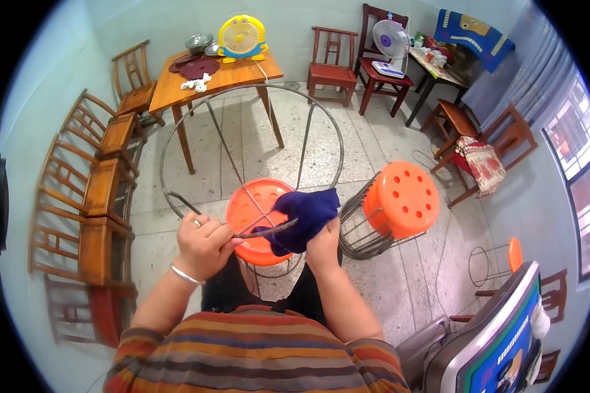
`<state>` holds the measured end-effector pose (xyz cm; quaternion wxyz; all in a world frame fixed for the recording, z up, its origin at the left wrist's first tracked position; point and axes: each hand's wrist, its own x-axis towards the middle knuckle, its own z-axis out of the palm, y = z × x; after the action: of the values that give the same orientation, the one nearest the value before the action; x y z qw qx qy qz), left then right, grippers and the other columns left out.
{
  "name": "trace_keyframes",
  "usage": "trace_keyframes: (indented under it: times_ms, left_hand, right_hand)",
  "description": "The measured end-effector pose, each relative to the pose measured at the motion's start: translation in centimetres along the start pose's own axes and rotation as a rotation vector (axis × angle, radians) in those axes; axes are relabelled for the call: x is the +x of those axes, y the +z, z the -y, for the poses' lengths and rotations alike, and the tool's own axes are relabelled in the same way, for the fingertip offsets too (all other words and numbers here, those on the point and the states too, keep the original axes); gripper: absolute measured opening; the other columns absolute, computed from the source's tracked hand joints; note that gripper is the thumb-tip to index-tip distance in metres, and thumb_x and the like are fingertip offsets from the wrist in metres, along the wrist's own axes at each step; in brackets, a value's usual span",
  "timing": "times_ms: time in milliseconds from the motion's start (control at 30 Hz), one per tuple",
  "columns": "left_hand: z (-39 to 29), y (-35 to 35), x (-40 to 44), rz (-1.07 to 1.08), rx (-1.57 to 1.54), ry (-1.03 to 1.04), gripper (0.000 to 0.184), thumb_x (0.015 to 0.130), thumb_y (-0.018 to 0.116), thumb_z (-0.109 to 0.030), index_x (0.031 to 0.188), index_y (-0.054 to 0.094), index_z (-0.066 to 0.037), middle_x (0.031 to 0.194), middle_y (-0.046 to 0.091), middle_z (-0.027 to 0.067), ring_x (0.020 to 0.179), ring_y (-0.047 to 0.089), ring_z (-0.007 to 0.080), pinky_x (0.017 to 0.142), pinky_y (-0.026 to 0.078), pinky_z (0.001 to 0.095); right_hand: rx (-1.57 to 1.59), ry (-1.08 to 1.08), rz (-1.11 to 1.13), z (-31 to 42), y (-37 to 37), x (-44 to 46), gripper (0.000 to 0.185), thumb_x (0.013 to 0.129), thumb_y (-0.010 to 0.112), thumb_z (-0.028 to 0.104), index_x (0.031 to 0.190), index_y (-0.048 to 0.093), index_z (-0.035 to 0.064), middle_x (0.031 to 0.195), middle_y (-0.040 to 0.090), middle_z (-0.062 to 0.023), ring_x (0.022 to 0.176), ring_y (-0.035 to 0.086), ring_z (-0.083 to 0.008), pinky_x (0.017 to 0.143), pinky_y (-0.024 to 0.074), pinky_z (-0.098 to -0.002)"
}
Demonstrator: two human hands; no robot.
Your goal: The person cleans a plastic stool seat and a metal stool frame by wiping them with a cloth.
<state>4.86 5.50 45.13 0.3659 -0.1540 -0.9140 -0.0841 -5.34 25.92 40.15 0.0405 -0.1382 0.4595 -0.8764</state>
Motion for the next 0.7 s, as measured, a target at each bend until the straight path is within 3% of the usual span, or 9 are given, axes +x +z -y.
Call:
trace_keyframes:
  times_ms: [33,133,167,200,367,433,467,533,700]
  left_hand:
    - [-0.1,0.0,0.0,0.002,-0.003,0.008,0.023,0.079,0.073,-0.030,0.073,0.056,-0.017,0.067,0.049,-0.0009,0.063,0.052,0.0191,0.064,0.036,0.0343]
    - [0.3,0.2,0.1,-0.012,0.000,0.000,0.023,0.079,0.073,-0.030,0.072,0.055,-0.017,0.067,0.049,-0.0007,0.063,0.052,0.0189,0.064,0.036,0.0342]
    - [0.1,0.1,-0.1,0.007,0.007,0.007,0.023,0.079,0.073,-0.030,0.072,0.055,-0.017,0.067,0.049,-0.0007,0.063,0.052,0.0189,0.064,0.036,0.0342]
    - [-0.1,-0.1,-0.3,0.026,0.017,0.015,0.023,0.080,0.073,-0.030,0.072,0.055,-0.017,0.067,0.049,-0.0007,0.063,0.052,0.0189,0.063,0.035,0.0342]
    - [-0.1,0.1,0.0,-0.010,-0.009,0.015,0.023,0.081,0.073,-0.029,0.073,0.056,-0.017,0.067,0.049,-0.0009,0.061,0.051,0.0191,0.063,0.035,0.0338]
    - [-0.1,0.3,-0.1,-0.016,-0.023,0.009,0.025,0.080,0.074,-0.034,0.071,0.057,-0.017,0.065,0.050,-0.0013,0.059,0.050,0.0192,0.062,0.035,0.0335]
    - [-0.1,0.3,0.0,-0.027,-0.027,0.006,0.027,0.080,0.074,-0.036,0.070,0.057,-0.017,0.064,0.050,-0.0014,0.059,0.050,0.0192,0.061,0.034,0.0334]
    - [0.3,-0.4,-0.8,-0.038,-0.082,0.015,0.034,0.079,0.073,-0.044,0.066,0.056,-0.017,0.060,0.050,-0.0013,0.057,0.049,0.0192,0.060,0.034,0.0331]
    - [6.1,-3.0,-3.1,0.025,-0.247,0.118,0.053,0.081,0.064,-0.061,0.057,0.051,-0.016,0.053,0.046,-0.0002,0.054,0.047,0.0213,0.061,0.033,0.0360]
  right_hand:
    - [-0.038,-0.132,0.002,0.3,0.3,-0.4,0.015,0.099,0.055,0.015,0.099,0.060,0.0013,0.094,0.065,-0.0056,0.086,0.061,-0.0167,0.084,0.0493,-0.0310]
    - [-0.132,-0.071,-0.101,-3.9,-3.4,-0.4,0.016,0.099,0.054,0.014,0.097,0.062,0.0006,0.094,0.066,-0.0056,0.088,0.062,-0.0167,0.082,0.0500,-0.0299]
    - [-0.083,0.166,-0.164,-5.1,-4.9,-0.7,0.017,0.099,0.051,0.011,0.106,0.062,0.0000,0.096,0.066,-0.0054,0.090,0.064,-0.0161,0.082,0.0512,-0.0291]
    - [-0.005,0.191,-0.271,-7.0,-6.6,-1.1,0.020,0.100,0.051,0.012,0.114,0.059,0.0009,0.099,0.066,-0.0053,0.089,0.065,-0.0158,0.082,0.0522,-0.0290]
    - [0.091,0.149,0.051,1.5,-2.4,-1.9,0.026,0.104,0.046,0.022,0.114,0.057,0.0017,0.094,0.065,-0.0067,0.080,0.066,-0.0161,0.071,0.0541,-0.0286]
    - [0.167,0.295,0.070,3.5,-1.5,-1.0,0.026,0.103,0.048,0.024,0.111,0.058,0.0018,0.091,0.065,-0.0069,0.078,0.066,-0.0168,0.070,0.0541,-0.0292]
    - [0.090,0.196,-0.046,2.9,-1.0,-0.8,0.027,0.102,0.049,0.026,0.109,0.059,0.0022,0.092,0.066,-0.0075,0.080,0.066,-0.0181,0.072,0.0549,-0.0310]
    - [0.027,0.232,-0.079,2.2,-1.2,0.6,0.026,0.101,0.050,0.025,0.107,0.060,0.0026,0.095,0.067,-0.0089,0.081,0.067,-0.0201,0.074,0.0559,-0.0333]
    - [0.227,0.353,-0.064,3.1,-4.0,8.6,0.026,0.099,0.053,0.024,0.096,0.065,0.0013,0.090,0.069,-0.0097,0.079,0.067,-0.0218,0.075,0.0568,-0.0351]
